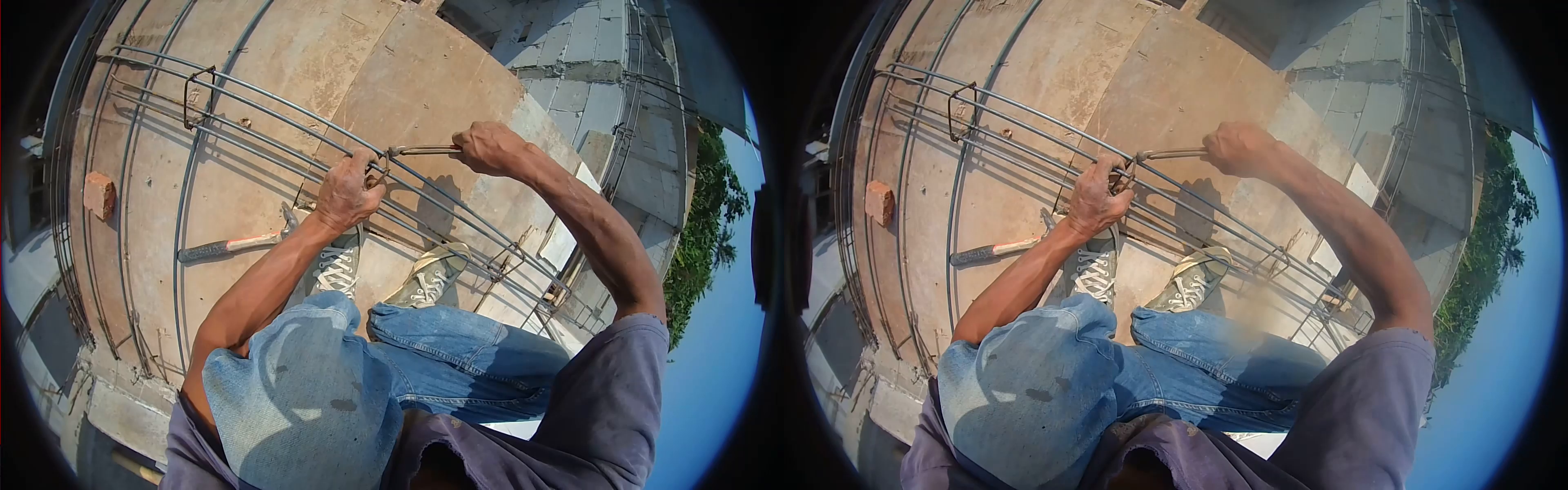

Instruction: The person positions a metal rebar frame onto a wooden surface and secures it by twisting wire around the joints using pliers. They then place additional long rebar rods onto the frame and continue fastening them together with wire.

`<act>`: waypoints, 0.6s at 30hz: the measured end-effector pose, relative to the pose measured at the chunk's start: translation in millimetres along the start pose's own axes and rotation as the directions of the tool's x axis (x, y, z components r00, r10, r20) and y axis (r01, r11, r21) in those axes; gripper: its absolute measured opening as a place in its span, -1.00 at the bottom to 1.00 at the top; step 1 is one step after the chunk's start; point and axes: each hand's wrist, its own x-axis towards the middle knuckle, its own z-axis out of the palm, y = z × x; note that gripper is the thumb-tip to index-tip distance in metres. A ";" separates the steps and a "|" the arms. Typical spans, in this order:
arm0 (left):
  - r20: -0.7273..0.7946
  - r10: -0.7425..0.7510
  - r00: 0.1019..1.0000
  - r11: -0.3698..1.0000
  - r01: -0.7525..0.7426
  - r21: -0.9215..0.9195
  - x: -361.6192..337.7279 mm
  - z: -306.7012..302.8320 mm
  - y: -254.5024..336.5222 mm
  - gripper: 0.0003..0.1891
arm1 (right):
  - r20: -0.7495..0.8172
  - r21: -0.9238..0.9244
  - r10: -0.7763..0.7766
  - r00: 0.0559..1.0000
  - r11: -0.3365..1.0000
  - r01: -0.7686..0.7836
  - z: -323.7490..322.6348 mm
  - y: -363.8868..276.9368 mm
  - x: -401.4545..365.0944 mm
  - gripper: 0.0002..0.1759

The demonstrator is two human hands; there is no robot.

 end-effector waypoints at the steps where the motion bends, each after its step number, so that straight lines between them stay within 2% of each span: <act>1: -0.009 0.013 1.000 1.000 -0.013 0.014 0.6 0.6 0.9 -0.59 | -0.037 0.064 0.039 0.999 0.997 -0.037 10.2 -3.2 -3.6 -0.78; 3: -0.002 0.007 1.000 1.000 -0.007 -0.011 -0.1 -1.6 4.7 -0.59 | 0.074 0.263 0.189 0.979 0.943 -0.202 27.4 -13.1 -9.9 -0.80; 4: 0.001 0.000 1.000 0.999 0.000 -0.035 0.0 -2.7 5.6 -0.58 | 0.039 0.376 0.204 0.978 0.904 -0.204 37.9 -18.7 -14.4 -0.79; 5: 0.002 -0.003 1.000 1.000 0.003 -0.030 -0.3 -2.2 4.8 -0.58 | 0.089 0.441 0.236 0.968 0.862 -0.251 47.0 -23.6 -16.0 -0.80; 7: -0.029 -0.001 1.000 1.000 0.001 -0.011 -2.2 -0.3 2.3 -0.58 | 0.024 0.497 0.267 0.963 0.833 -0.243 72.4 -39.2 -18.4 -0.81; 8: -0.029 -0.005 1.000 1.000 0.005 -0.005 -2.4 -0.2 0.7 -0.58 | 0.055 0.520 0.289 0.956 0.809 -0.274 73.7 -38.7 -20.2 -0.81; 13: -0.042 0.010 0.999 1.000 -0.010 -0.005 -3.2 0.3 0.3 -0.59 | 0.041 0.496 0.192 0.981 0.848 -0.187 43.0 -23.9 -16.0 -0.65; 15: -0.024 -0.011 1.000 1.000 0.011 0.001 -4.5 -0.4 -0.1 -0.60 | 0.408 0.395 0.166 0.898 0.854 -0.338 -4.8 -23.9 -17.8 -0.55; 16: -0.017 -0.004 1.000 1.000 0.004 -0.013 -5.3 -1.8 2.8 -0.58 | 0.516 0.397 0.137 0.845 0.837 -0.378 -24.9 -23.9 -15.9 -0.50; 18: -0.010 0.024 1.000 0.999 -0.024 -0.026 -1.1 -3.3 3.9 -0.56 | 0.594 0.350 0.115 0.796 0.854 -0.384 -48.3 -22.1 -10.8 -0.53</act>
